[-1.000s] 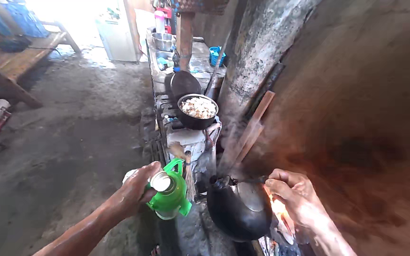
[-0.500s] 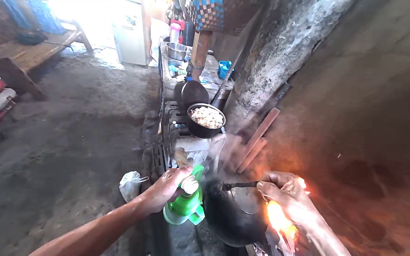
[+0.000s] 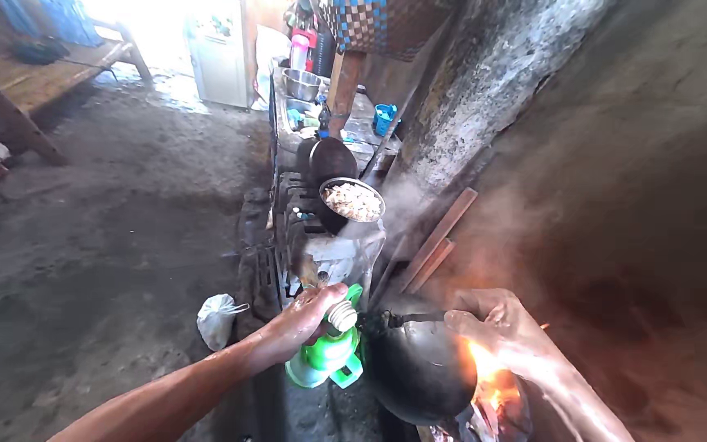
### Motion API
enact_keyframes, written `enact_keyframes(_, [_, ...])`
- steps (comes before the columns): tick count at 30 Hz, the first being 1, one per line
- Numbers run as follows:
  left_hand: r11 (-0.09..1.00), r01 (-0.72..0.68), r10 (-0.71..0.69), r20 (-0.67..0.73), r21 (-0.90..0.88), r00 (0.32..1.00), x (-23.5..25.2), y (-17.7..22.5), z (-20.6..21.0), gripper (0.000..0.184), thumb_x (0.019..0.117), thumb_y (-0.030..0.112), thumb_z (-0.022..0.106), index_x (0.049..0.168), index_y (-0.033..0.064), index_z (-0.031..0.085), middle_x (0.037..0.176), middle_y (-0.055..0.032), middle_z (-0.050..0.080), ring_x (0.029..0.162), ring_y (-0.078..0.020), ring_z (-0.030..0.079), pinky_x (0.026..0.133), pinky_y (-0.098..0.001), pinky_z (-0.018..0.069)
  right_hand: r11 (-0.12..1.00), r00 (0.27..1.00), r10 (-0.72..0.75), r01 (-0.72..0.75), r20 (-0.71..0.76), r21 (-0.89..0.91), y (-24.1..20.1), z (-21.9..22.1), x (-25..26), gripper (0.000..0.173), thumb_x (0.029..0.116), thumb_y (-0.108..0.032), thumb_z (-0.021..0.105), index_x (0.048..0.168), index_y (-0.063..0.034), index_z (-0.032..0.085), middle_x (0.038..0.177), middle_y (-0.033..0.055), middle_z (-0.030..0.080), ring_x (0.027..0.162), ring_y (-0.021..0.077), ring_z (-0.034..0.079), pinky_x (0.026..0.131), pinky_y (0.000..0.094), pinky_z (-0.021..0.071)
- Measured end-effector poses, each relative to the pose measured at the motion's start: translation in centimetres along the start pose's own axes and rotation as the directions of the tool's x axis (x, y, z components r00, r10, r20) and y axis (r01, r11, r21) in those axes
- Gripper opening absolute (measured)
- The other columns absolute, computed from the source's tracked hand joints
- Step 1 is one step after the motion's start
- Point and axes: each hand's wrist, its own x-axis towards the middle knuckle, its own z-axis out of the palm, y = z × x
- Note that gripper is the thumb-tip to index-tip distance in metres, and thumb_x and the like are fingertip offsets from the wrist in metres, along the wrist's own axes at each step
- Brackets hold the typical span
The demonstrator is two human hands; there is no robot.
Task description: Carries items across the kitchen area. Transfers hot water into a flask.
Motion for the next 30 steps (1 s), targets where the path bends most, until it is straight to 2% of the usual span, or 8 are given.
enact_keyframes(5, [1.0,0.024,-0.025,0.011,0.019,1.0,0.4,0.1,0.2,0.045,0.106,0.054,0.038,0.088,0.0199,0.061,0.062,0.0054,0.05,0.045,-0.005,0.039,0.043,-0.0214,0.0344,0.998,0.998,0.054,-0.053,0.017,-0.033,-0.5,-0.8,-0.4,0.016,0.0839,-0.024,0.067,0.068,-0.022,0.065,0.058,-0.014,0.055,0.052,-0.0041,0.05,0.048,0.0178,0.0404])
enact_keyframes(9, [0.999,0.03,-0.031,0.023,0.021,0.999,0.7,0.2,0.4,0.045,0.106,0.053,0.038,0.087,0.0198,0.061,0.063,0.0054,0.051,0.046,-0.0049,0.041,0.044,-0.0215,0.0347,0.992,0.999,0.04,-0.039,0.002,-0.12,-1.0,-1.2,-0.5,0.018,0.0834,-0.025,0.066,0.066,-0.0235,0.063,0.056,-0.0158,0.05,0.05,-0.0061,0.045,0.046,0.0173,0.0349])
enact_keyframes(17, [0.998,0.047,-0.048,0.019,0.047,0.999,0.7,0.6,0.6,0.046,0.1063,0.054,0.037,0.086,0.0196,0.059,0.062,0.0059,0.048,0.047,-0.0049,0.039,0.045,-0.0218,0.0338,0.98,0.999,0.043,-0.042,-0.001,-0.193,-1.4,-1.9,-0.7,0.018,0.0823,-0.028,0.065,0.065,-0.0245,0.062,0.055,-0.0156,0.049,0.05,-0.0056,0.044,0.046,0.0186,0.0328])
enact_keyframes(21, [0.998,0.053,-0.054,0.029,0.04,0.998,0.7,0.5,0.5,0.046,0.1058,0.055,0.038,0.088,0.0196,0.061,0.063,0.0055,0.05,0.047,-0.0047,0.04,0.045,-0.0216,0.0349,0.972,0.998,0.057,-0.053,0.013,-0.23,-1.8,-2.0,-0.8,0.018,0.0826,-0.029,0.065,0.066,-0.0237,0.063,0.057,-0.0154,0.051,0.053,-0.0056,0.046,0.048,0.0191,0.0351])
enact_keyframes(30, [0.998,0.05,-0.051,0.029,0.048,0.998,0.7,0.4,0.8,0.045,0.1058,0.054,0.039,0.086,0.0196,0.061,0.062,0.0057,0.049,0.047,-0.005,0.039,0.045,-0.0221,0.0347,0.961,0.995,0.096,-0.086,0.024,-0.263,-2.3,-2.4,-1.1,0.018,0.0835,-0.029,0.065,0.066,-0.0238,0.063,0.058,-0.0146,0.052,0.053,-0.0044,0.047,0.049,0.0205,0.036])
